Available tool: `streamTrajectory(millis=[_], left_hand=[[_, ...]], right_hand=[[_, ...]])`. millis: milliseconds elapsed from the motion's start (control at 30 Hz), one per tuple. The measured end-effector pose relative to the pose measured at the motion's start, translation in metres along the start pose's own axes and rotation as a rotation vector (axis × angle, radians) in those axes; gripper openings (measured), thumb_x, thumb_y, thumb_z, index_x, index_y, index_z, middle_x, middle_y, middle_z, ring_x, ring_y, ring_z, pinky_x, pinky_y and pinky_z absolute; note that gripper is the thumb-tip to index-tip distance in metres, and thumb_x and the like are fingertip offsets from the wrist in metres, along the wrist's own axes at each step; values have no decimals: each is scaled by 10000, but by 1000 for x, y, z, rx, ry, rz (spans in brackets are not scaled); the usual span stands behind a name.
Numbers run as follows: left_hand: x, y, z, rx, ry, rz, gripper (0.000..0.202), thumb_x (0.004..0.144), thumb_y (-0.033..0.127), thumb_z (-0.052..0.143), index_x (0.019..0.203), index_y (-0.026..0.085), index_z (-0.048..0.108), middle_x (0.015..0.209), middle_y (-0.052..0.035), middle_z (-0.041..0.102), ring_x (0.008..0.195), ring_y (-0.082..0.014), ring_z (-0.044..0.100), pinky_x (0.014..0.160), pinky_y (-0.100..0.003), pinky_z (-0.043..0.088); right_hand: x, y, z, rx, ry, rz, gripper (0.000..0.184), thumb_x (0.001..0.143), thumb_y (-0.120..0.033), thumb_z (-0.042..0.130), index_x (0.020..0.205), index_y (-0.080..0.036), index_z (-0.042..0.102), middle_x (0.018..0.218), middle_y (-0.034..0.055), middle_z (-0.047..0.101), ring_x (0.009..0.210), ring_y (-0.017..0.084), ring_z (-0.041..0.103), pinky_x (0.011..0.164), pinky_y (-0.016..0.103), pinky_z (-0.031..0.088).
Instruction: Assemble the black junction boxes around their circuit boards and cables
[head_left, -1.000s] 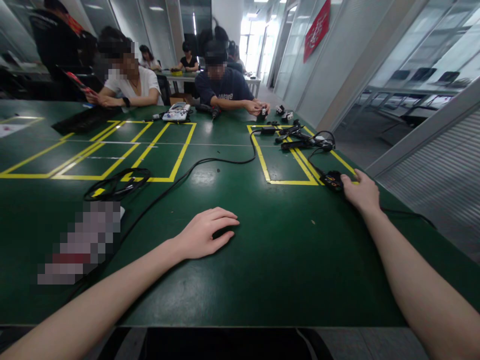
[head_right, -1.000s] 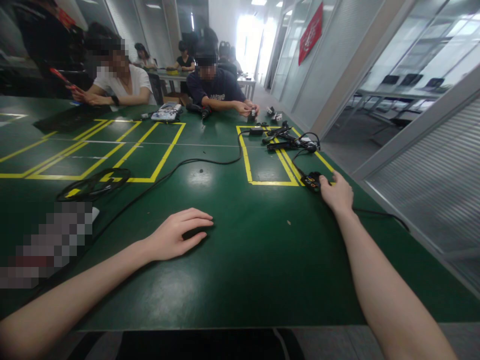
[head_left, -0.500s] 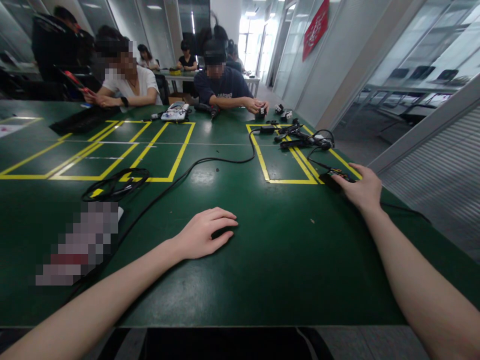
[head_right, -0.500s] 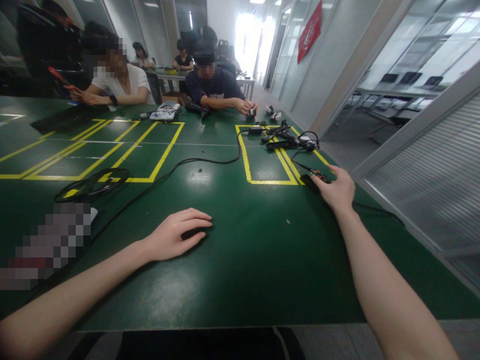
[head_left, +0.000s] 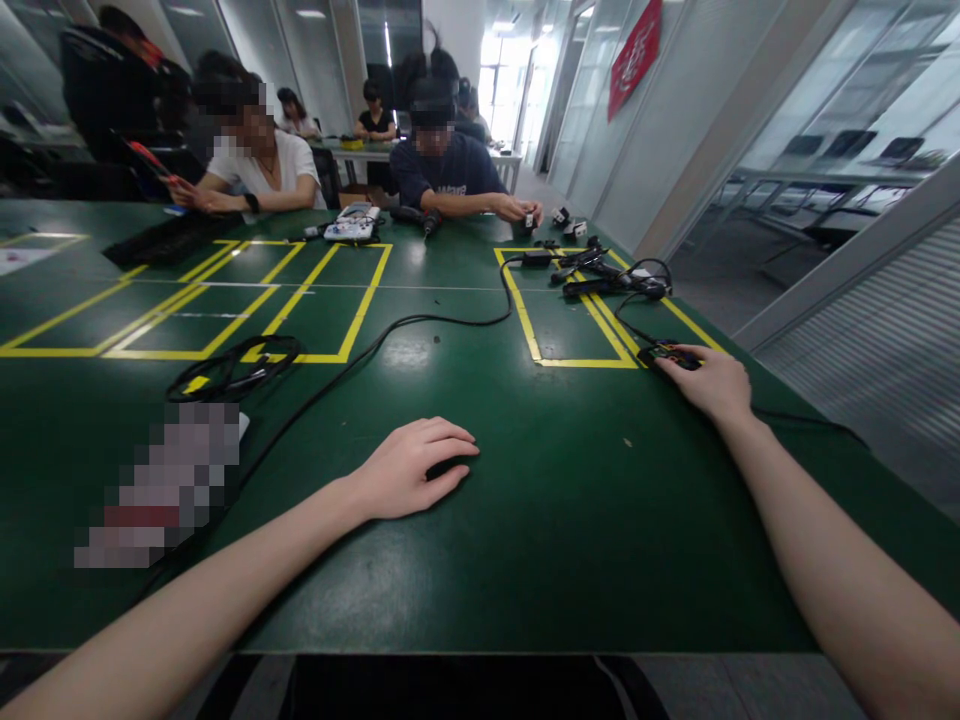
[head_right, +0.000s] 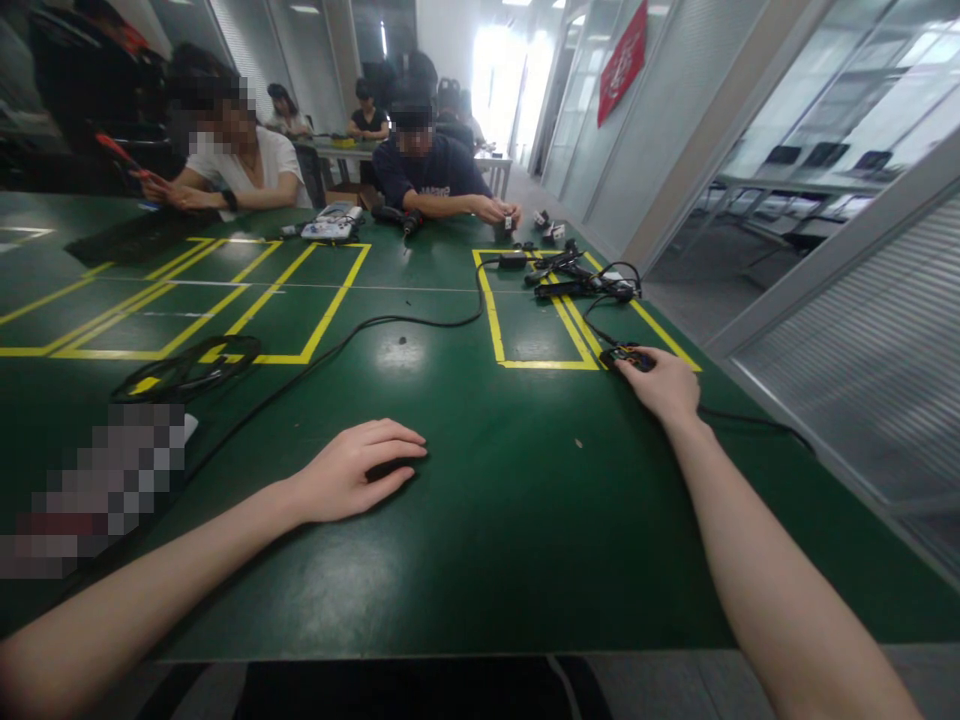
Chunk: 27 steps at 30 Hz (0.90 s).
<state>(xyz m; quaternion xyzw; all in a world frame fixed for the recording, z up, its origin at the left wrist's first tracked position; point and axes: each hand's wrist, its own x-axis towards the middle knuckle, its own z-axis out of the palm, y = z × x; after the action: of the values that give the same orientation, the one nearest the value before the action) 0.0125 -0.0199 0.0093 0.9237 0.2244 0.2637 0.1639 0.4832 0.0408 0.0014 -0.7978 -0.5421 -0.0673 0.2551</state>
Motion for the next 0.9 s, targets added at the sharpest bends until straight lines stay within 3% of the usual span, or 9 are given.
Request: streamTrajectory(millis=[100, 200, 367, 567, 700, 900], left_hand=[[0, -1, 0, -2, -2, -2, 206, 1036, 234, 577, 1175, 191, 723, 1192, -87, 769, 1091, -226, 731, 954, -389, 598], [1, -1, 0, 1, 0, 2, 206, 1038, 238, 576, 1175, 190, 722, 1188, -87, 770, 1087, -226, 732, 954, -393, 600], [2, -1, 1, 17, 23, 2, 217, 1040, 235, 573, 1204, 189, 709, 1212, -97, 764, 1110, -234, 727, 952, -400, 601], [2, 0, -1, 43, 177, 14, 278, 994, 305, 663, 1248, 197, 696, 1161, -122, 754, 1057, -250, 713, 911, -419, 604], [2, 2, 0, -8, 129, 67, 349, 950, 383, 728, 1239, 189, 697, 1069, -108, 759, 946, -234, 719, 838, -381, 601], [1, 2, 4, 5, 33, -67, 492, 958, 364, 714, 1403, 189, 596, 1158, -115, 743, 1040, -262, 702, 895, -411, 608]], right_hand=[[-5, -15, 6, 8, -39, 57, 436, 886, -394, 730, 1201, -100, 797, 1088, 218, 788, 903, 323, 713, 671, 356, 478], [-18, -42, 16, 80, -76, -7, 433, 873, -402, 735, 1216, -145, 794, 1148, 169, 790, 990, 338, 730, 762, 385, 545], [-60, -99, 24, 372, -223, -414, 377, 875, -383, 737, 1197, -192, 788, 1157, 123, 793, 1042, 336, 747, 862, 445, 604], [-125, -157, 4, 668, -565, -906, 349, 928, -280, 749, 1273, -223, 740, 1192, 93, 772, 1056, 243, 755, 916, 357, 609], [-145, -168, -4, 759, -648, -1057, 294, 949, -258, 739, 1237, -202, 736, 1178, 101, 771, 1044, 219, 754, 890, 311, 603], [-141, -162, 1, 714, -505, -1046, 323, 980, -303, 712, 1281, -184, 703, 1106, 96, 798, 938, 210, 762, 821, 309, 593]])
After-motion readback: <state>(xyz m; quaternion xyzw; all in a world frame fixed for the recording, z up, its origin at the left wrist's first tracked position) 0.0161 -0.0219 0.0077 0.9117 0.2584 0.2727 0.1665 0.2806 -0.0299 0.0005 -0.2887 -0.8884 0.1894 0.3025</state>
